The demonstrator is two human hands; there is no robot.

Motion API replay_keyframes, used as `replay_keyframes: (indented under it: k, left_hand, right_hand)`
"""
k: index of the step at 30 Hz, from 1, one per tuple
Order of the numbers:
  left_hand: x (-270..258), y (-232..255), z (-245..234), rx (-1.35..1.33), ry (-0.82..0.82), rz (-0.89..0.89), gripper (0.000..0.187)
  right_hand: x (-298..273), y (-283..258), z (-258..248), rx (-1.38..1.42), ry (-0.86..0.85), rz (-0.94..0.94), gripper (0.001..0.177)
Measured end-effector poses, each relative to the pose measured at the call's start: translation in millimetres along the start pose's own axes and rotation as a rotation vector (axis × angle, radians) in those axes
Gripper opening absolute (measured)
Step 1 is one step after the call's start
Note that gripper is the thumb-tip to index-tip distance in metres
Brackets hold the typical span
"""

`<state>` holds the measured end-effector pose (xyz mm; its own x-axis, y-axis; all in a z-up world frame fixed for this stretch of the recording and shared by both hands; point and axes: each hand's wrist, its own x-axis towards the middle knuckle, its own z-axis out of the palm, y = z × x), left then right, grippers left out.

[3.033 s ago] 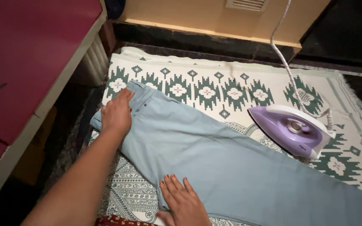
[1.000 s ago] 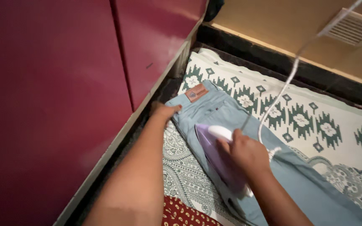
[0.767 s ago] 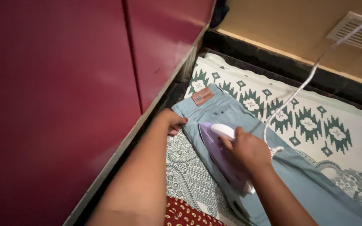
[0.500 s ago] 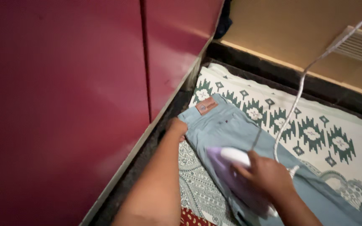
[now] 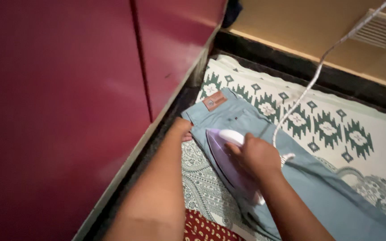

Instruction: The person irons a pair of light blue trousers laid out on a patterned cloth on the floor. They use a purple electric iron to smooth the fabric, repeatedly folding and unfolding the legs to press different sections.

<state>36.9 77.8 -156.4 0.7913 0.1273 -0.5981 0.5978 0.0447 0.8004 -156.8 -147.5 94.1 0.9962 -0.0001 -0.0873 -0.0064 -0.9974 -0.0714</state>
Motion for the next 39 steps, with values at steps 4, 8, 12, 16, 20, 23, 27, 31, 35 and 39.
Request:
replay_keyframes:
  k: [4,8,12,16,20,23,27,31,35,39]
  left_hand:
    - [-9,8,1,0.071,0.059,0.015,0.029]
    - [-16,12,0,0.097,0.09,0.017,0.029]
    - [-31,17,1,0.133,0.096,0.063,0.03]
    - [-59,34,0,0.249,0.129,0.004,0.031]
    - [-74,40,-3,0.206,0.095,0.029,0.039]
    - [-65,34,-7,0.231,0.066,0.026,0.039]
    - [-44,25,-6,0.227,0.04,0.023,0.03]
    - [-39,22,0,0.299,0.101,0.036,0.026]
    - [-26,20,10,0.43,0.129,0.086,0.021]
    - [-27,19,11,0.444,0.18,0.133,0.017]
  right_hand:
    - [-16,6,-3,0.048,-0.038,0.022,0.062]
    - [-48,32,11,0.031,-0.077,-0.023,0.061]
    - [-94,59,22,0.003,-0.054,-0.147,0.058]
    - [-128,61,23,-0.068,-0.067,-0.099,0.059]
    - [-125,50,11,-0.016,-0.069,0.03,0.058]
    - [-115,38,4,0.04,0.031,0.067,0.057]
    - [-99,25,2,0.05,0.075,0.097,0.054]
    - [-68,14,-1,0.081,0.154,0.053,0.053]
    - [-29,1,-3,0.099,0.172,0.035,0.053]
    - [-3,-10,-6,0.074,0.125,0.03,0.057]
